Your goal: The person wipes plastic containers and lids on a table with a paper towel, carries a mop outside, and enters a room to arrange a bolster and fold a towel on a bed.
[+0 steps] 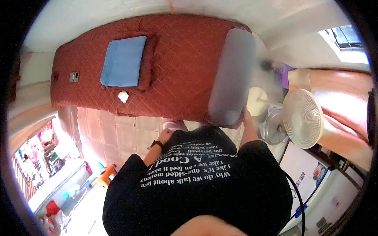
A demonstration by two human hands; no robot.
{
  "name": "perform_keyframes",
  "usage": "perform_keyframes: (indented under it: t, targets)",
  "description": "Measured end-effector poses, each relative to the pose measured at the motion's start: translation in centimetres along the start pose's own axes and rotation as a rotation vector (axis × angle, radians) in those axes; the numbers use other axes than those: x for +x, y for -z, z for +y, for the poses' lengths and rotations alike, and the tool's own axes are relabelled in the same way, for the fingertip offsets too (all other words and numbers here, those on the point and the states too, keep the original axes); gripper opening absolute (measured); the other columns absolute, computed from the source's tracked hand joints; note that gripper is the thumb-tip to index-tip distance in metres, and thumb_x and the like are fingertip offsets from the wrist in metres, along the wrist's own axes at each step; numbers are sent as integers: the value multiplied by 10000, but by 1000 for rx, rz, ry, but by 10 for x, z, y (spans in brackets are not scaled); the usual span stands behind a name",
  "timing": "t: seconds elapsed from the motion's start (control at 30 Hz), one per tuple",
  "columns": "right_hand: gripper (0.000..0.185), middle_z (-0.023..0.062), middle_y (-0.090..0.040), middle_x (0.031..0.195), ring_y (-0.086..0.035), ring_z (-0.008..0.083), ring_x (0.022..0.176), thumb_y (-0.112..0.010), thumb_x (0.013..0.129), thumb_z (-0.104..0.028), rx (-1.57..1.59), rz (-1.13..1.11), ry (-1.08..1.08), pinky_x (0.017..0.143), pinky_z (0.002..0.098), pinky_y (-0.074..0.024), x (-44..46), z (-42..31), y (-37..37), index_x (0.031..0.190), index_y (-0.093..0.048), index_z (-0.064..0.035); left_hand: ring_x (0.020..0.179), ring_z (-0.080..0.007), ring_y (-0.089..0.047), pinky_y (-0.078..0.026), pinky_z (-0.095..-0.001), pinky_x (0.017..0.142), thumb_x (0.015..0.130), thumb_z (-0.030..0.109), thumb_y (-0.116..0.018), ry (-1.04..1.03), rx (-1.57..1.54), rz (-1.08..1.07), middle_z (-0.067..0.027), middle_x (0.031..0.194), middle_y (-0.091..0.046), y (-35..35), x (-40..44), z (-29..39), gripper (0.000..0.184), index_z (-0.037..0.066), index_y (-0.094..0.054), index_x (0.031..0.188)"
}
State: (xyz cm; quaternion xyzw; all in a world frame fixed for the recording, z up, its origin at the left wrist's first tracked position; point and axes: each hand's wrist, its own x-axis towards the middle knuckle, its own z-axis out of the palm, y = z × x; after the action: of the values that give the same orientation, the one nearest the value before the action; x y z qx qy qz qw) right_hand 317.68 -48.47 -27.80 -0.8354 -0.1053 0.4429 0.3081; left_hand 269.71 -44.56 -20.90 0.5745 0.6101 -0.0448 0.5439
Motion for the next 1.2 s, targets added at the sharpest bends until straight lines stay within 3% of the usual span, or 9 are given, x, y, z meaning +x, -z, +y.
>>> perform_keyframes:
  t: [0.07,0.23,0.4,0.43,0.5,0.73,0.83,1.03,1.2]
  targets:
    - [665,227,-513,957,-498,304,882,-438,731,-512,-67,-76,-5,760,364,-372,8,-9,-1,1007,-455,93,752,-292,-529,-411,-332,680,678,251,-470,59,76,16,-183,767,-556,-15,-17,12,298,-13,-548,793]
    - [549,251,-526,837,-491,387,812,-399,765,-470,-375,60,239,714,416,-373,-8,-29,1,887,-490,58,752,-319,-509,-411,-349,669,681,130,-441,103,-110,-34,-179,747,-543,-13,-32,19,164,-7,-524,719]
    - [438,216,-507,967,-458,376,914,-338,820,-345,-419,-103,459,775,387,-358,1,-31,15,1044,-447,15,742,-306,-515,-413,-360,671,640,148,-469,-268,450,-37,-166,695,-534,-16,-46,39,134,28,-529,646]
    - [435,215,-506,973,-458,369,923,-345,818,-337,-426,-131,482,784,376,-359,-1,-36,18,1053,-448,15,754,-308,-519,-411,-357,681,645,164,-466,-124,318,-24,-173,718,-542,-22,-46,43,164,20,-539,676]
    - [356,238,-510,892,-472,373,870,-357,805,-283,-378,-24,526,738,392,-362,-2,-34,16,907,-488,32,778,-311,-526,-407,-353,702,654,194,-460,150,50,1,-185,763,-559,-36,-44,51,231,3,-559,736]
    - [301,185,-413,563,-385,307,507,-406,774,-220,-290,242,553,514,378,-320,-14,-39,64,609,-390,31,726,-298,-539,-408,-360,659,667,237,-428,91,51,-7,-181,762,-566,-30,-38,66,292,-18,-556,725]
    - [311,181,-401,539,-379,306,496,-409,775,-225,-299,279,587,509,380,-322,-6,-29,72,597,-396,30,691,-284,-540,-407,-361,630,668,226,-419,81,67,-10,-169,714,-566,-33,-31,55,280,-15,-556,702]
    - [327,174,-429,545,-446,291,512,-417,776,-245,-377,289,577,517,385,-342,6,-14,70,598,-437,28,645,-261,-541,-409,-347,599,663,206,-415,123,-37,29,-152,657,-561,-34,-43,75,258,-10,-556,659]
    - [355,151,-513,630,-510,264,539,-420,754,-342,-223,-85,150,495,380,-398,19,-13,69,781,-469,9,683,-279,-538,-410,-350,610,669,199,-416,118,15,-9,-177,700,-561,-22,-49,78,269,-33,-550,701]
